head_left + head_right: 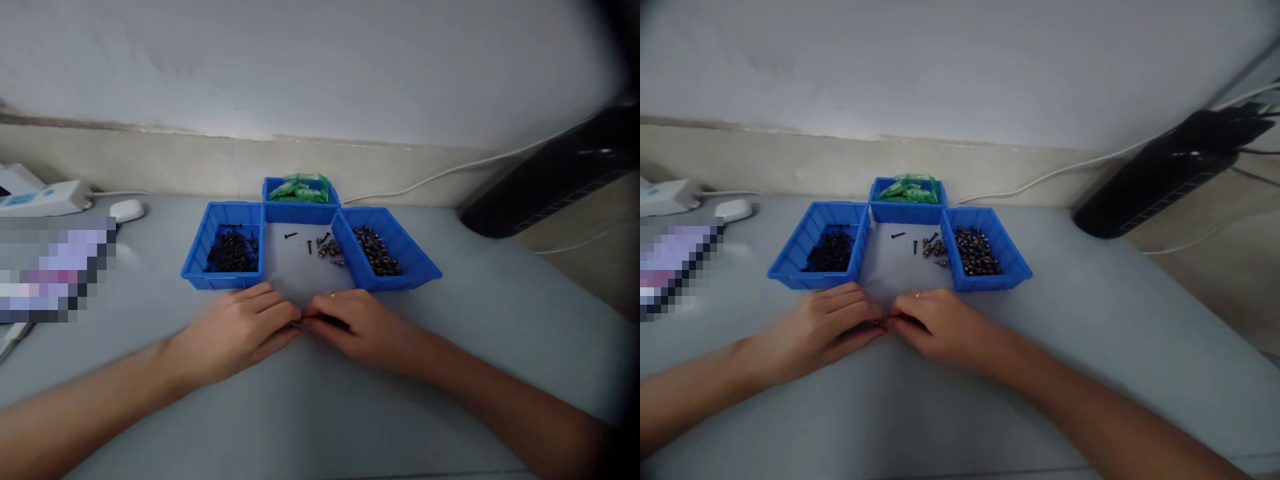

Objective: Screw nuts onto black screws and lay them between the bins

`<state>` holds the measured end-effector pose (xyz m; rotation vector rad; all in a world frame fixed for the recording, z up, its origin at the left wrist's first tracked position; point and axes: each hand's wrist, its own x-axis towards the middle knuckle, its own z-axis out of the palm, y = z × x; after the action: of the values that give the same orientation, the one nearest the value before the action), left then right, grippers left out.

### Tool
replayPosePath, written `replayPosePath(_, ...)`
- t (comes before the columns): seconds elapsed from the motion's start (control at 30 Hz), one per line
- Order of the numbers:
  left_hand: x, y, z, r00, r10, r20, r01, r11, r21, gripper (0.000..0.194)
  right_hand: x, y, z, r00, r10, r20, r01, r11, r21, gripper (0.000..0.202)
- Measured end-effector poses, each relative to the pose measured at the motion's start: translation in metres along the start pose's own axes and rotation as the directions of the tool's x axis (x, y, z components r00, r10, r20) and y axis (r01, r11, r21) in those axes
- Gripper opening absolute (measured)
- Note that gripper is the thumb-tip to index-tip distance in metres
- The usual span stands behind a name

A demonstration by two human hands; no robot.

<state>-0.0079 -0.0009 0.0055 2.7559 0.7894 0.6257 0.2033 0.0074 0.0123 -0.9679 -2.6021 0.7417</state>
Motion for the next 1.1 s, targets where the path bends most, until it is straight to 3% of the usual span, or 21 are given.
replayPosePath(0.2, -0.0007, -0.0006, 0.0021, 0.997, -0.076, 0.017, 0.075, 0.996, 0.055, 0.016, -0.0003, -0.001, 0.0, 0.999, 0.041, 0.001, -0.041, 0.999, -0.004, 0.012)
replayPosePath(0.67, 0.0007, -0.0004, 0.0005, 0.999, -0.051, -0.007, 0.052, 0.997, 0.052, 0.02, -0.0004, -0.0033, -0.0008, 0.997, 0.076, -0.02, -0.075, 0.997, 0.023, 0.009)
replayPosePath(1.1, 0.0023, 0.0014, -0.0038, 0.997, -0.054, 0.053, 0.051, 0.997, 0.061, 0.027, -0.0017, -0.0046, 0.0018, 0.991, 0.127, -0.05, -0.124, 0.991, 0.058, 0.005)
